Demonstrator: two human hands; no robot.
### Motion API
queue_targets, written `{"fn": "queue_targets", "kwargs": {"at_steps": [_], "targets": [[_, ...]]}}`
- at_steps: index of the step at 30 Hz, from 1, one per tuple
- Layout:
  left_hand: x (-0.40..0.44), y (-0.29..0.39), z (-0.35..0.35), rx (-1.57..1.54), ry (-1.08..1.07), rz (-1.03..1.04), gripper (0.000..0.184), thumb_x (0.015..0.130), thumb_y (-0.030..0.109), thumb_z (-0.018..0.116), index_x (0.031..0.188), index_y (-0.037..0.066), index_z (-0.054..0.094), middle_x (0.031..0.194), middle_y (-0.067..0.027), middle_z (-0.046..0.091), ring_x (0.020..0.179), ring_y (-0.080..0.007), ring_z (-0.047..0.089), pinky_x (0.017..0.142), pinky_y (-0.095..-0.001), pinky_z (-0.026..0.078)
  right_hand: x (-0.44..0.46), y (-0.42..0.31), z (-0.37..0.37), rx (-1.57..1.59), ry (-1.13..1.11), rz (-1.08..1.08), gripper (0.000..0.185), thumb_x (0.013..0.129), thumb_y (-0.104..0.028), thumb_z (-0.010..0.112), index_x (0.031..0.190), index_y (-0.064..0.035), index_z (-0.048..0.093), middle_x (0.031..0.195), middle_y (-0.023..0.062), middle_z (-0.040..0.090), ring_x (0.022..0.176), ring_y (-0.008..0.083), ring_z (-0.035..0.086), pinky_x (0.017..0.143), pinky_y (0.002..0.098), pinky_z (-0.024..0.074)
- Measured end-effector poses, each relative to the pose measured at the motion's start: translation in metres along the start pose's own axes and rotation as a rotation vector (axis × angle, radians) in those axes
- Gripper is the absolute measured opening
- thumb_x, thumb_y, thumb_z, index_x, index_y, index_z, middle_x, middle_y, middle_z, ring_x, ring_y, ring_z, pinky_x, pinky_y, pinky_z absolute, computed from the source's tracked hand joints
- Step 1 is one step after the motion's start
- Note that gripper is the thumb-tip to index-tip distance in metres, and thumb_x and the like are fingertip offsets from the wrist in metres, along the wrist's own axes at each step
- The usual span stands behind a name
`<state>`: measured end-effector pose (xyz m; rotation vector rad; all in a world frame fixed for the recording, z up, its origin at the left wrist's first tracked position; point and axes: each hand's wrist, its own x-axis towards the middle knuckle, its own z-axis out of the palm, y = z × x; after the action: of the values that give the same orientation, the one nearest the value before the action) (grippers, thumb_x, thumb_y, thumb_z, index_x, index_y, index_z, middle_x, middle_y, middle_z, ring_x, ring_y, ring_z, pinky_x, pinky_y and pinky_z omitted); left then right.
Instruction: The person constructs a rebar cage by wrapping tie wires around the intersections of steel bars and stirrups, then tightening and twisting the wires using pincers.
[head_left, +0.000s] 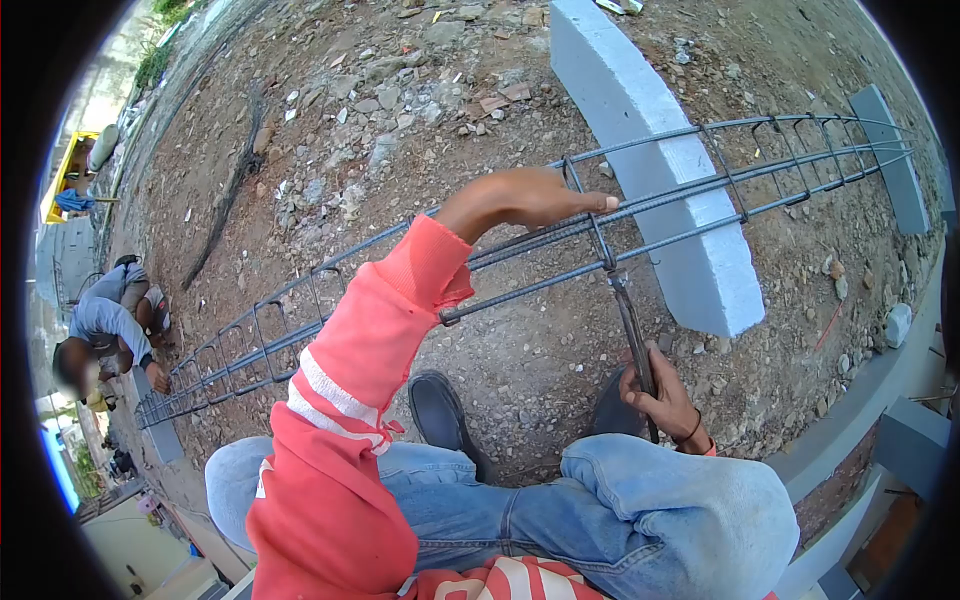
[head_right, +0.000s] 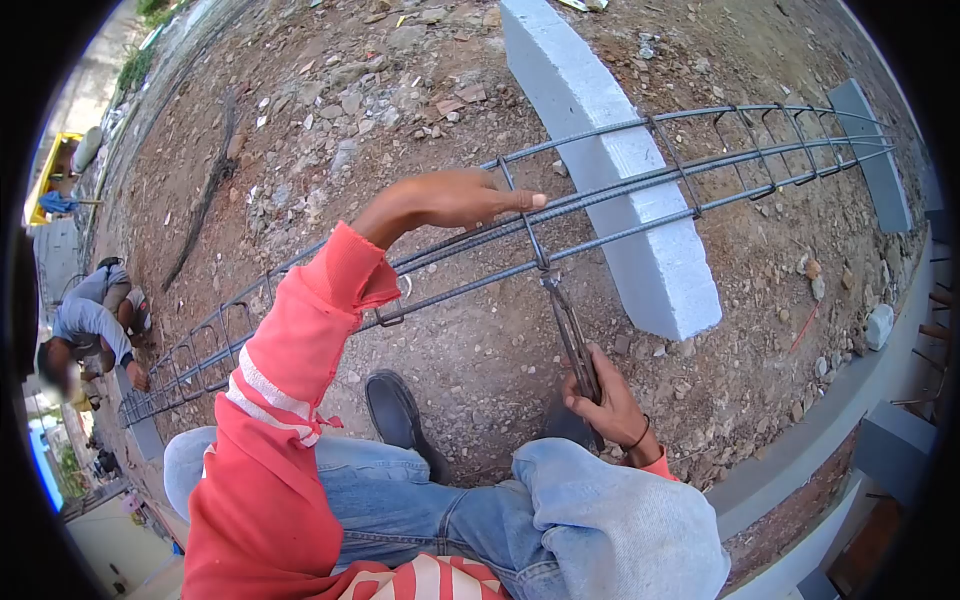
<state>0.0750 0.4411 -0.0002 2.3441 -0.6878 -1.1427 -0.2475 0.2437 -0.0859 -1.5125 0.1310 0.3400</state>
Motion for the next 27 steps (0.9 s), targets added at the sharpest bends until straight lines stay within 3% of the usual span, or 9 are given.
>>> {"fn": "queue_targets", "kwargs": {"at_steps": [1,2,7,11,16,19,21,25,27], "targets": [[-0.014,0.013,-0.017,0.152,-0.056,0.044,0.104,0.083,0.086,0.053,0.102,-0.015,0.072,0.083,-0.0279,0.071,0.08,-0.0373,0.07,0.074,-0.0524,0.053,0.001,-0.006,-0.011,0.007,0.0,-0.008,0.07,0.087,-0.028,0.076,0.14,0.0041,0.043,0.074,0.0062,0.058,0.052,0.0131,0.055,0.048,0.0257,0.0438],[-0.032,0.035,-0.033,0.319,-0.063,-0.034,0.078,0.092,0.074,0.058,0.101,-0.002,0.078,0.08,-0.0087,0.07,0.076,-0.0193,0.064,0.072,-0.0378,0.051,0.004,-0.022,-0.023,0.33,-0.201,0.164,0.069,0.092,-0.035,0.069,0.141,0.0052,0.044,0.074,0.0075,0.058,0.052,0.0136,0.055,0.048,0.0259,0.0446],[-0.051,0.044,-0.035,-0.115,0.088,0.341,0.052,0.094,0.047,0.073,0.11,-0.003,0.075,0.091,-0.0105,0.074,0.084,-0.0188,0.067,0.074,-0.0361,0.053,0.015,0.027,-0.007,1.577,-0.927,0.127,0.058,0.11,-0.042,0.037,0.132,0.0097,0.051,0.067,0.0135,0.06,0.046,0.0197,0.061,0.04,0.0329,0.053],[-0.059,0.045,-0.001,-0.128,0.102,0.415,0.059,0.091,0.049,0.076,0.119,-0.004,0.07,0.105,-0.0165,0.074,0.094,-0.0241,0.069,0.082,-0.039,0.055,0.015,0.023,-0.001,1.733,-0.933,0.167,0.055,0.111,-0.04,0.038,0.118,0.0135,0.052,0.061,0.0132,0.059,0.04,0.0225,0.061,0.033,0.034,0.0517],[-0.083,0.07,0.042,0.007,0.096,0.155,0.039,0.087,0.034,0.078,0.103,-0.002,0.073,0.085,-0.0184,0.074,0.08,-0.0315,0.072,0.072,-0.0428,0.055,0.017,0.023,0.003,1.747,-0.969,0.082,0.051,0.11,-0.037,0.043,0.12,0.013,0.049,0.062,0.0123,0.059,0.04,0.022,0.062,0.033,0.0345,0.0525],[-0.077,0.054,0.066,0.174,0.256,0.229,0.024,0.084,0.022,0.076,0.093,-0.001,0.074,0.078,-0.0194,0.071,0.076,-0.0389,0.072,0.068,-0.0459,0.055,0.013,0.001,-0.006,1.424,-0.64,0.168,0.048,0.107,-0.031,0.052,0.132,0.0097,0.043,0.064,0.0114,0.06,0.042,0.02,0.062,0.032,0.0328,0.0498],[-0.08,0.056,0.065,0.2,0.262,0.256,0.016,0.085,0.016,0.072,0.088,0.0,0.074,0.079,-0.0206,0.071,0.079,-0.0421,0.071,0.07,-0.0477,0.056,0.018,-0.02,-0.008,0.568,-0.314,0.047,0.058,0.099,-0.022,0.061,0.143,0.0055,0.035,0.064,0.0085,0.058,0.041,0.0173,0.058,0.031,0.0296,0.0444],[-0.061,0.068,0.06,0.558,0.403,0.613,0.017,0.084,0.017,0.07,0.086,0.001,0.073,0.077,-0.0194,0.07,0.075,-0.0406,0.07,0.066,-0.0471,0.055,0.013,-0.013,-0.004,0.862,-0.518,0.21,0.067,0.094,-0.026,0.06,0.149,0.0022,0.033,0.063,0.0079,0.053,0.039,0.0147,0.053,0.031,0.0267,0.0408],[-0.032,0.071,0.051,0.663,0.468,0.825,0.017,0.083,0.018,0.069,0.084,0.002,0.072,0.075,-0.0186,0.069,0.074,-0.0403,0.069,0.065,-0.047,0.055,0.015,-0.011,0.013,1.569,-0.955,0.379,0.07,0.095,-0.034,0.055,0.151,0.0008,0.031,0.061,0.0086,0.05,0.037,0.0133,0.05,0.031,0.0243,0.04]]}}
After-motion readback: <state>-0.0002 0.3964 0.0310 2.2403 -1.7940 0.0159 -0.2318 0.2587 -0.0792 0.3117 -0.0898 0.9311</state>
